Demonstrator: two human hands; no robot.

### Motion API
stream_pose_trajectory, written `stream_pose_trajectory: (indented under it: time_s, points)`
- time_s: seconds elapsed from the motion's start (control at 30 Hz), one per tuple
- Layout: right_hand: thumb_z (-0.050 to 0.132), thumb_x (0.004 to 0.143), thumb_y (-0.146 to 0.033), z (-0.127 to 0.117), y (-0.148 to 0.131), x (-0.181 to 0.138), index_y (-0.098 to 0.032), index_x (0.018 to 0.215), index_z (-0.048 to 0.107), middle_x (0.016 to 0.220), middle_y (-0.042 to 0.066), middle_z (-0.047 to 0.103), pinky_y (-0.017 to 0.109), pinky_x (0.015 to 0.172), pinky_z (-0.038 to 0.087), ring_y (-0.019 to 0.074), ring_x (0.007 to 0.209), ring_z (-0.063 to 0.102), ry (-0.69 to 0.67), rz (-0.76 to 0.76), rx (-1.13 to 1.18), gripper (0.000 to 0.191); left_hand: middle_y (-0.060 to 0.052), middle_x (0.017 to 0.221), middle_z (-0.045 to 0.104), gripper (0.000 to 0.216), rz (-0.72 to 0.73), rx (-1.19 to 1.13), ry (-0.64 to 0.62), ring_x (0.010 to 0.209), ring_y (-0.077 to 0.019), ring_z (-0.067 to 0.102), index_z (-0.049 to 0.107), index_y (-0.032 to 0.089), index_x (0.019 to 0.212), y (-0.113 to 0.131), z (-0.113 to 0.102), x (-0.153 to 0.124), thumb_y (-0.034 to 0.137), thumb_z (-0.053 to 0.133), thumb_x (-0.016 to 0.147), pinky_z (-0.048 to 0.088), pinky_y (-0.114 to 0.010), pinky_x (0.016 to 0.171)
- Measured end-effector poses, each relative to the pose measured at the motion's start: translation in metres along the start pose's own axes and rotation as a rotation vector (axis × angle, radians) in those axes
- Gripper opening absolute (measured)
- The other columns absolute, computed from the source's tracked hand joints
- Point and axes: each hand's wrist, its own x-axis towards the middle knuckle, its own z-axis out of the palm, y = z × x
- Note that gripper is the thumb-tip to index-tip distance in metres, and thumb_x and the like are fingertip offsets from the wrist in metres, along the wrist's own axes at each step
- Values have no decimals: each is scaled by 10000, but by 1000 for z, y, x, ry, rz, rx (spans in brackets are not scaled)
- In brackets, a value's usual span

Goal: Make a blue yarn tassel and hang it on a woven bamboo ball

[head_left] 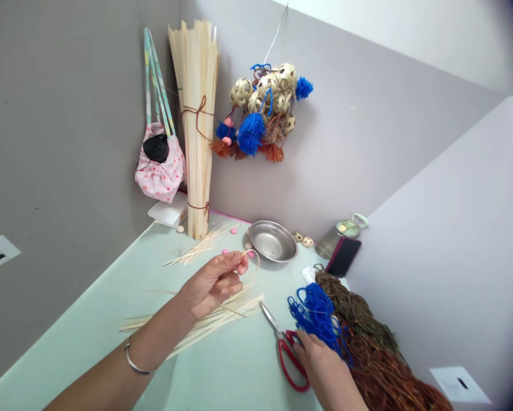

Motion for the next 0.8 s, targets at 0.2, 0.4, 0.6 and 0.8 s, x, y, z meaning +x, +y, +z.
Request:
stream_pose_trajectory:
  time_s: [0.2,0.4,0.6,0.8]
  points:
    - [543,889,-320,-23,-89,30,-243,1227,583,1168,112,639,304,678,522,202,831,643,-42,-101,432,349,41,699,533,160,8,-27,-52,382,40,197,642,107,781,-3,4,-3,253,690,829,333,-101,399]
    - [624,800,-204,-9,-146,64,-186,1234,574,806,0,642,247,620,466,120,645,551,-442,-164,966,437,53,684,512,172,38,-40,-88,374,40,198,644,106,768,0,7,-4,260,682,833,337,-96,393]
    - [662,835,-329,-46,-111,81,-157,772,703,600,-18,523,241,563,372,119,589,461,-206,-121,834,188,54,680,506,168,130,44,10,389,36,180,664,107,795,18,-11,1,265,663,851,327,-108,412]
    - [701,822,-334,-85,-74,76,-205,795,675,559,-45,425,203,476,320,87,512,405,157,-75,1311,134,39,694,534,202,187,318,103,400,35,185,656,104,777,22,-29,12,283,638,870,316,-135,444]
